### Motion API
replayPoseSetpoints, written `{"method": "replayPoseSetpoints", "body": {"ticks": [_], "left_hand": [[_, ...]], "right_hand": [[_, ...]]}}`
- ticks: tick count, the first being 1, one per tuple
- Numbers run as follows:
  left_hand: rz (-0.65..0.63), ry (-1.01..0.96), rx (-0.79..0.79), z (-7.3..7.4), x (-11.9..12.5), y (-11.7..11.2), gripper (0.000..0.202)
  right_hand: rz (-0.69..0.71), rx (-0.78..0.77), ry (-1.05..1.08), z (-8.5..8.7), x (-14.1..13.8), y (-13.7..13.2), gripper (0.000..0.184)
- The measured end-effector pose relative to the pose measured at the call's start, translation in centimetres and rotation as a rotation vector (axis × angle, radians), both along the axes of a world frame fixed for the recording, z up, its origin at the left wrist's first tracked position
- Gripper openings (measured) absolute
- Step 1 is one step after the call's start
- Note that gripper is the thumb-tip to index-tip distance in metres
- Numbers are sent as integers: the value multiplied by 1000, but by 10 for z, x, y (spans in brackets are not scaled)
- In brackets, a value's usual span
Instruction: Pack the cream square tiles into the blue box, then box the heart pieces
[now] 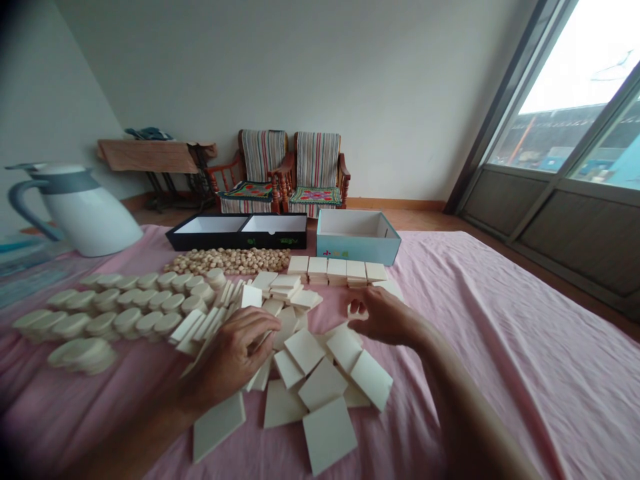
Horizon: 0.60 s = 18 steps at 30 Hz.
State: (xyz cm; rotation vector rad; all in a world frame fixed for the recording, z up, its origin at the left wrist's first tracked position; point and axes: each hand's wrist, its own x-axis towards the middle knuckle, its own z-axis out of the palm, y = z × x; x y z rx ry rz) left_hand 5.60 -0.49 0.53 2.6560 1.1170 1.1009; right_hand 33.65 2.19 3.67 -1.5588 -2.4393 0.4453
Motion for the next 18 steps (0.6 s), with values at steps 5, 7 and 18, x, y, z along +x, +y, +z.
{"method": "replayPoseSetpoints", "body": {"ticks": [5, 7, 18], "left_hand": [[-3, 0, 16, 0, 2, 1, 15], [-3, 5, 19, 1, 2, 1, 15], [6, 21, -11, 0, 1, 1, 14]], "right_hand": [[236, -188, -7, 8, -6, -16, 49], [295, -218, -18, 5, -9, -18, 58], [225, -217, 244, -1, -13, 0, 12]]}}
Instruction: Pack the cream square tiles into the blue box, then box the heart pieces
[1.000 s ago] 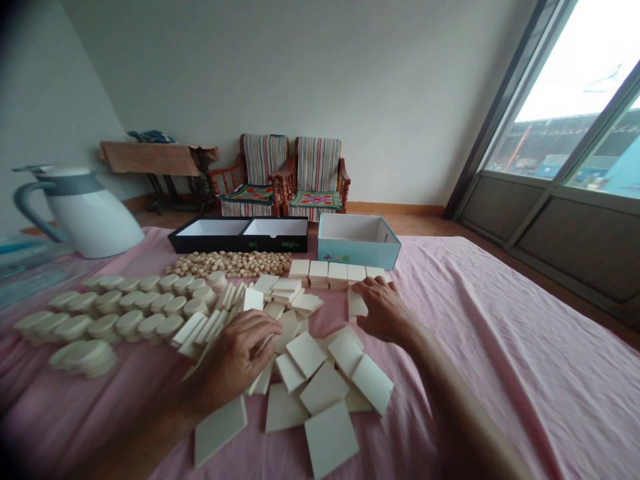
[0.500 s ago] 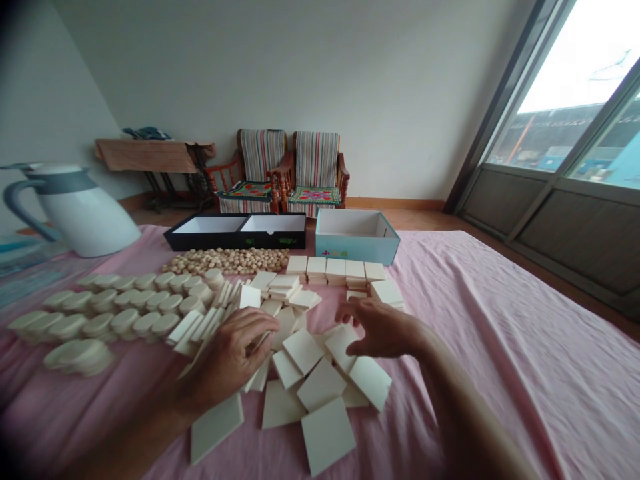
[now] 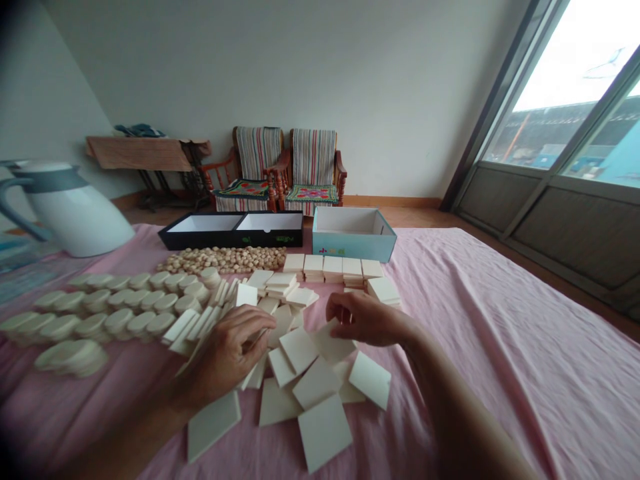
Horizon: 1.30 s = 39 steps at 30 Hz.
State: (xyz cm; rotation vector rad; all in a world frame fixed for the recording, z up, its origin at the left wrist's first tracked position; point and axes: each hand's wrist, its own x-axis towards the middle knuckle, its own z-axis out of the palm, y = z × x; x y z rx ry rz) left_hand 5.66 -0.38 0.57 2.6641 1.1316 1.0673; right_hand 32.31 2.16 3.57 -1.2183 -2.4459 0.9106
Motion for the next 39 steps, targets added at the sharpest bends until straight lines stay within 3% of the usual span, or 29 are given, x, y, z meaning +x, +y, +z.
{"method": "replayPoseSetpoints", "body": {"ticks": [2, 5, 9, 11, 14, 21, 25, 27, 33, 39], "left_hand": [[-6, -2, -5, 0, 0, 0, 15], [-7, -9, -5, -1, 0, 0, 15], [3, -7, -1, -1, 0, 1, 16], [6, -1, -1, 0, 0, 1, 15], [6, 2, -5, 1, 0, 0, 14], [3, -6, -1, -1, 0, 1, 15], [1, 1, -8, 0, 0, 0, 15], [5, 3, -13, 0, 0, 0, 15], [2, 3, 9, 0, 0, 1, 15], [8, 5, 16, 2, 1, 0, 16]], "right_hand": [[-88, 10, 79, -6, 1, 7, 7], [-139, 81, 66, -15, 2, 11, 22], [110, 181, 40, -19, 5, 6, 59], [239, 191, 51, -18, 5, 4, 69], [275, 180, 10, -19, 0, 3, 76], [154, 267, -54, -21, -4, 3, 55], [-150, 416, -50, -25, 7, 14, 27], [-226, 478, -95, -24, 9, 17, 18], [-170, 330, 0, -8, -1, 6, 30], [-141, 304, -105, -18, 3, 3, 38]]}}
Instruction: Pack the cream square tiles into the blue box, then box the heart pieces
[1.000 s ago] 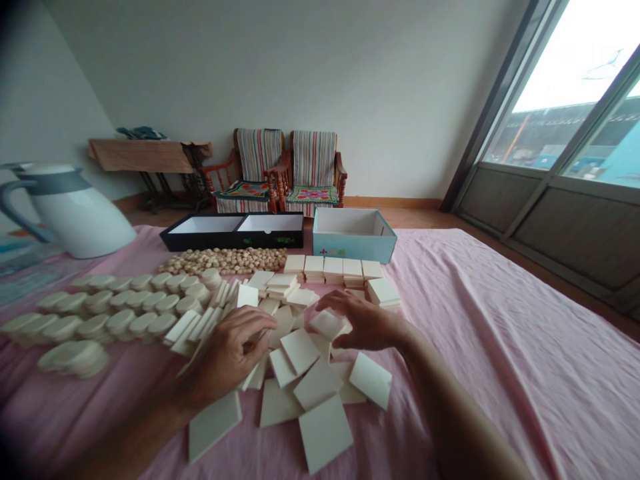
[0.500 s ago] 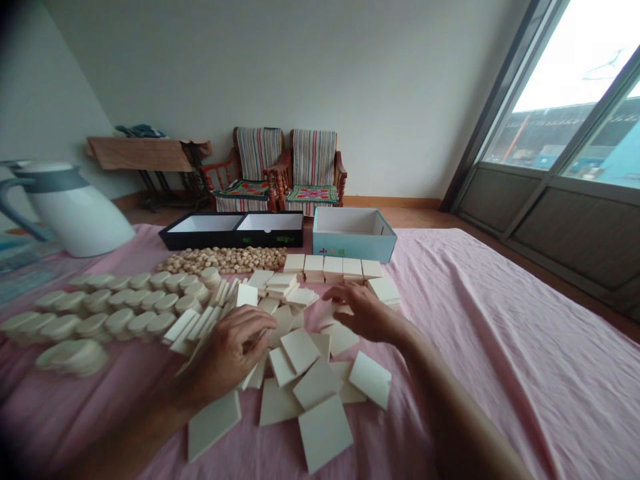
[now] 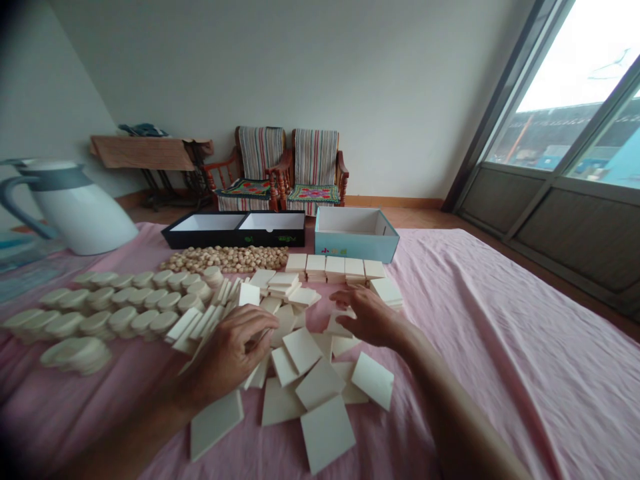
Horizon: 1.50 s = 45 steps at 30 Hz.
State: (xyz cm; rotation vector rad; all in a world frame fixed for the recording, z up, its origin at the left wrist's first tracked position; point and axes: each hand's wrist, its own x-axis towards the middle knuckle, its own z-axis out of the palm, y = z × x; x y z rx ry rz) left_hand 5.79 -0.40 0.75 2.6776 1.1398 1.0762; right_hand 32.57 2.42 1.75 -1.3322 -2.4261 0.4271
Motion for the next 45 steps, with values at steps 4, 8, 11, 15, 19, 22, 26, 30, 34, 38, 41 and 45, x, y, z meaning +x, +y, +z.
{"method": "replayPoseSetpoints", "body": {"ticks": [4, 8, 11, 15, 19, 22, 26, 30, 34, 38, 41, 45], "left_hand": [[0, 6, -2, -1, 0, 1, 16], [3, -1, -4, -2, -1, 0, 16], [5, 9, -13, -2, -1, -1, 16], [4, 11, -18, -2, -1, -1, 16], [2, 6, -10, -2, -1, 0, 15], [-1, 9, -21, -1, -1, 0, 15], [-5, -1, -20, -1, -1, -1, 16], [-7, -4, -11, 0, 0, -1, 17], [-5, 0, -20, 0, 0, -1, 16], [-10, -2, -18, 1, 0, -2, 16], [-8, -9, -7, 1, 1, -2, 15], [-12, -5, -1, 1, 1, -1, 15]], "right_hand": [[62, -7, -117, -3, 0, -4, 51], [49, 49, -134, 0, 0, -4, 52], [-117, 156, -119, -1, 6, 3, 53], [-259, 223, -220, -6, 12, 14, 56], [-232, 185, -310, -11, 13, 18, 50], [-220, 178, -299, -13, 12, 19, 43], [-245, 178, -301, -15, 13, 20, 41], [-260, 162, -322, -16, 14, 20, 36], [-237, 176, -292, -14, 15, 19, 38], [-207, 206, -275, -11, 16, 18, 47], [-191, 163, -311, -11, 15, 18, 47], [-184, 131, -316, -12, 13, 18, 49]]}}
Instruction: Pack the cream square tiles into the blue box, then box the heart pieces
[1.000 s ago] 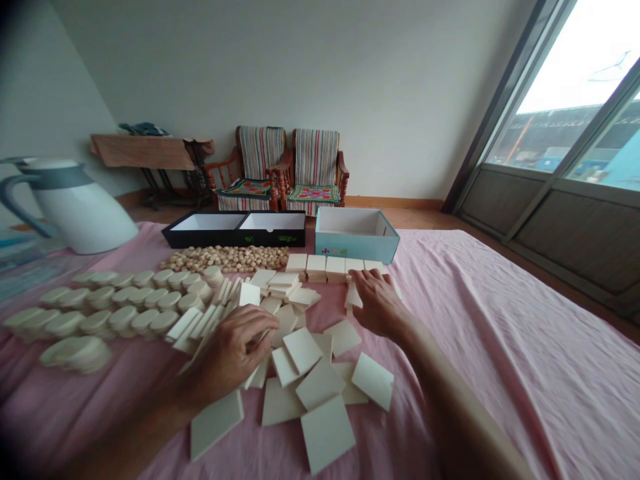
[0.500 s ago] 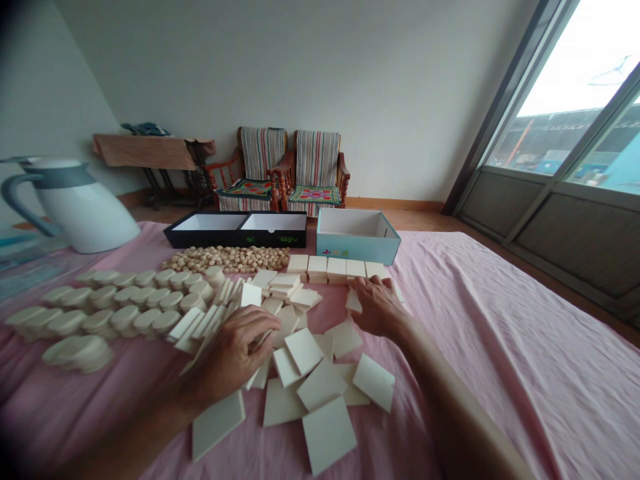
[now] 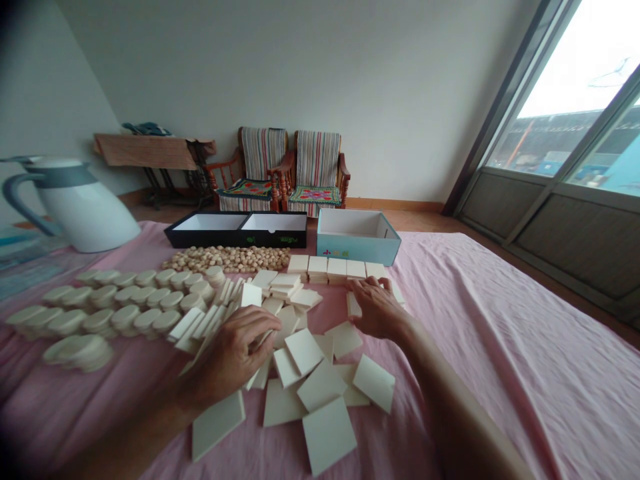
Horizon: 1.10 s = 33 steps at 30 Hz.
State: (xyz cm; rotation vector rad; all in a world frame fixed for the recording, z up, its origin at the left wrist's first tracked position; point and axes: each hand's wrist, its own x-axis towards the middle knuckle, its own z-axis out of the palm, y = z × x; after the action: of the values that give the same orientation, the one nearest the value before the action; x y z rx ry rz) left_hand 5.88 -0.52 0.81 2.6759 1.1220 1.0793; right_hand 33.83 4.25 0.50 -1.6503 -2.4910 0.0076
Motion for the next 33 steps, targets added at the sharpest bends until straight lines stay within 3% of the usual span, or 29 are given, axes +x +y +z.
{"method": "replayPoseSetpoints", "body": {"ticks": [9, 15, 17, 22, 27, 33], "left_hand": [[6, 6, -15, -1, -1, 1, 16], [7, -1, -11, -3, -2, 1, 16], [2, -18, -6, -4, -3, 1, 15], [-7, -90, 14, -6, -4, 4, 14], [38, -147, 80, -2, -6, 5, 11], [93, -226, 169, 4, -9, 5, 10]], "right_hand": [[-24, 36, -29, -4, -5, 4, 46], [-35, 49, -7, 10, -4, -5, 45], [14, 30, 64, 17, -4, -11, 42], [290, -184, 237, 23, -16, -29, 39], [361, -200, 320, 25, -43, -43, 46], [449, -279, 192, 30, -65, -48, 64]]}}
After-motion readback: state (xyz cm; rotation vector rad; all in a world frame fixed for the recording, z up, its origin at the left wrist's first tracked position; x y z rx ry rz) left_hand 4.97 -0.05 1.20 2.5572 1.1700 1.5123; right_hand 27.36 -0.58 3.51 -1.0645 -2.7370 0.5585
